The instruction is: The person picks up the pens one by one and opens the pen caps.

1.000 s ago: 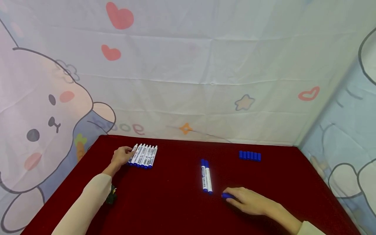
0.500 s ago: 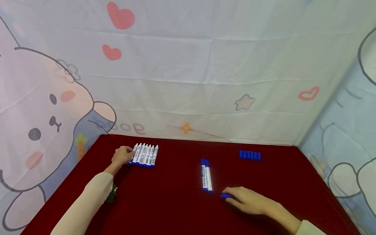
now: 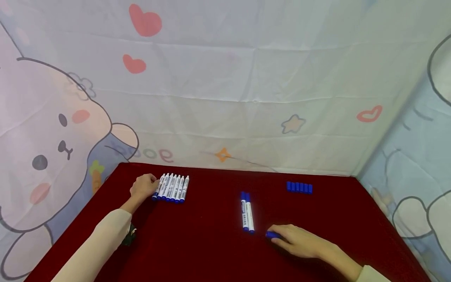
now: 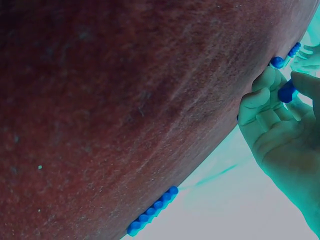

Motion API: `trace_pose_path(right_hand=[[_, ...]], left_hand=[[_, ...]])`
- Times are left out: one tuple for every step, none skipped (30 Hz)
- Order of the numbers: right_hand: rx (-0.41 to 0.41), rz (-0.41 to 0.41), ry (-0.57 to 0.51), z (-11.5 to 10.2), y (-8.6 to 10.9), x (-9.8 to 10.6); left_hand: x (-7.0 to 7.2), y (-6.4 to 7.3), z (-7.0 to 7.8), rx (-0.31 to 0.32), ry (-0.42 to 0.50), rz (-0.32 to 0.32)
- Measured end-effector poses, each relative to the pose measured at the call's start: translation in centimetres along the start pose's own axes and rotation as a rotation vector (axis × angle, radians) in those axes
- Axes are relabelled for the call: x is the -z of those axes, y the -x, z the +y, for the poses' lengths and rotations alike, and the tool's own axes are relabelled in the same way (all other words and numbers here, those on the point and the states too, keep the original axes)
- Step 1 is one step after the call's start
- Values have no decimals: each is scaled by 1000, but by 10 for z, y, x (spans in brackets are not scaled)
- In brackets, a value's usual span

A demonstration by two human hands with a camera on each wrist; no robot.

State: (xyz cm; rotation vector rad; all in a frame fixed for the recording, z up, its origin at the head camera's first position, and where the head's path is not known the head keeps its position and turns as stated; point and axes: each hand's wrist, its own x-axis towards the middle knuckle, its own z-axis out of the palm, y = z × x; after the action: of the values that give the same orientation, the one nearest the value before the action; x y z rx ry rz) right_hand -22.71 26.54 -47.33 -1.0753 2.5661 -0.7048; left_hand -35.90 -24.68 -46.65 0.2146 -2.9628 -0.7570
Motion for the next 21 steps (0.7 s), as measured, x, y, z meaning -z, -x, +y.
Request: trace_pose_path(right_hand=[[2,0,-3,1,0,0],[6,0,-6,1,0,0],[8,0,-10,2,0,0],[12,3,-12,3,0,0],[13,7,-15,4,0,1],[13,15,-15,5,1,2],[11,28,-7,7,1,3],[6,40,1,8,2,5],[0,54,11,10,3,7],[-1,67,23,12,4,9],[-12,80,34,13,4,11],[-21,94,50,16,5,13],[-29,109,67,18,5,14],[-35,122,82,21,6,15],[-41,137,93,24,6,16],[-47,154,106,27,6,17],[-56,172,119,30,7,18],[-57,192,133,33,7,19],[-61,213,148,37,8,20],[-65,237,164,40,9,22],[-68,262,178,43,10,23]], left_hand=[[3,2,2,-21,-10,15],[5,5,5,-46,-17,28],[8,8,8,-73,-24,38],[10,10,11,-96,-31,46],[11,13,15,-118,-37,51],[12,16,18,-135,-43,55],[13,18,22,-151,-50,55],[12,21,25,-164,-55,55],[12,23,28,-176,-60,54],[11,26,31,-190,-60,50],[10,29,34,-206,-61,46],[9,31,36,-223,-63,45],[8,34,39,-239,-62,42],[6,36,41,-252,-58,38],[5,39,43,-266,-55,33],[3,41,45,-278,-53,28],[1,43,46,-286,-47,19],[0,45,48,-295,-40,10],[-2,47,50,-303,-33,2],[-4,49,51,-312,-24,-7],[-5,51,53,-326,-15,-16]])
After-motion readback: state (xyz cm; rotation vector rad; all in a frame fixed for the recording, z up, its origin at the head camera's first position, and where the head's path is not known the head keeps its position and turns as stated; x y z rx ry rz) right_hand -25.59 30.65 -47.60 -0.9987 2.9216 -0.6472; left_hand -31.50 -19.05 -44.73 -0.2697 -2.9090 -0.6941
